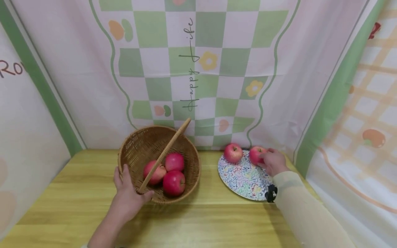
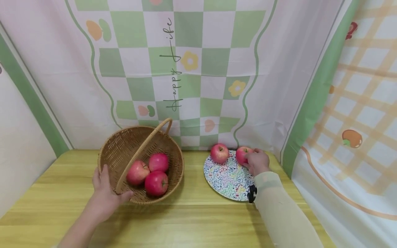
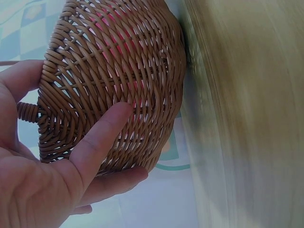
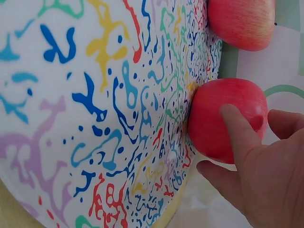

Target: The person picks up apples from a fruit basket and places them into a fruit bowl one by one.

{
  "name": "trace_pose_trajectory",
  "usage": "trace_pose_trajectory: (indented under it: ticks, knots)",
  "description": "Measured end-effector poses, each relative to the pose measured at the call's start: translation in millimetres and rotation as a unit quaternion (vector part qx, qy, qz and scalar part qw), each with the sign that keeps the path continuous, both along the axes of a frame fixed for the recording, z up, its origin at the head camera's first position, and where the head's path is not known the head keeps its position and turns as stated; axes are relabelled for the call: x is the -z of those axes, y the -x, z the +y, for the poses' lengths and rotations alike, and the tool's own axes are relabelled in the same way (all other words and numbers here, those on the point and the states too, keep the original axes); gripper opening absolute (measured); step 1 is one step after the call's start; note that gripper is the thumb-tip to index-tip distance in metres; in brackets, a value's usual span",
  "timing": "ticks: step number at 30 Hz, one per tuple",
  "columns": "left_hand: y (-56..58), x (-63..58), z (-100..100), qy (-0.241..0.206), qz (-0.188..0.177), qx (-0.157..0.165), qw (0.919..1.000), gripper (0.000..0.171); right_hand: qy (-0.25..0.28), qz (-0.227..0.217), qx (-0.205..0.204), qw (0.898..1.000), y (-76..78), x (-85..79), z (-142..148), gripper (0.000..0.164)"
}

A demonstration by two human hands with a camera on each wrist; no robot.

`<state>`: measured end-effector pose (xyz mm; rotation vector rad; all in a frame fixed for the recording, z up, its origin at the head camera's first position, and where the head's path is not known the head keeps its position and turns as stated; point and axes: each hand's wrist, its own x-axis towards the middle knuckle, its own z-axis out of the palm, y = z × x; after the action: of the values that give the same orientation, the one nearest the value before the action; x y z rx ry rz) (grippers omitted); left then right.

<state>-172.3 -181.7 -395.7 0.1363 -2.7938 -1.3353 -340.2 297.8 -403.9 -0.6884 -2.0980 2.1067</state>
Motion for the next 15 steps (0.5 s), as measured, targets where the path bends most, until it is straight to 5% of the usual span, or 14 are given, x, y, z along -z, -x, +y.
trace_pose_trajectory:
  ticks: [8,15]
  knots:
    - [1.4,1.1,-0.4,-0.004,0.001,0.002,1.0,0.132,0.017,-0.019,-0.027,0.999,-5.2,-7.7,7.0,0.089]
    - [1.1,1.2,-0.7,-0.008,0.0,0.002,1.0,0.131,0.01,0.008,-0.028,1.0,-10.7,-18.0,14.5,0.085]
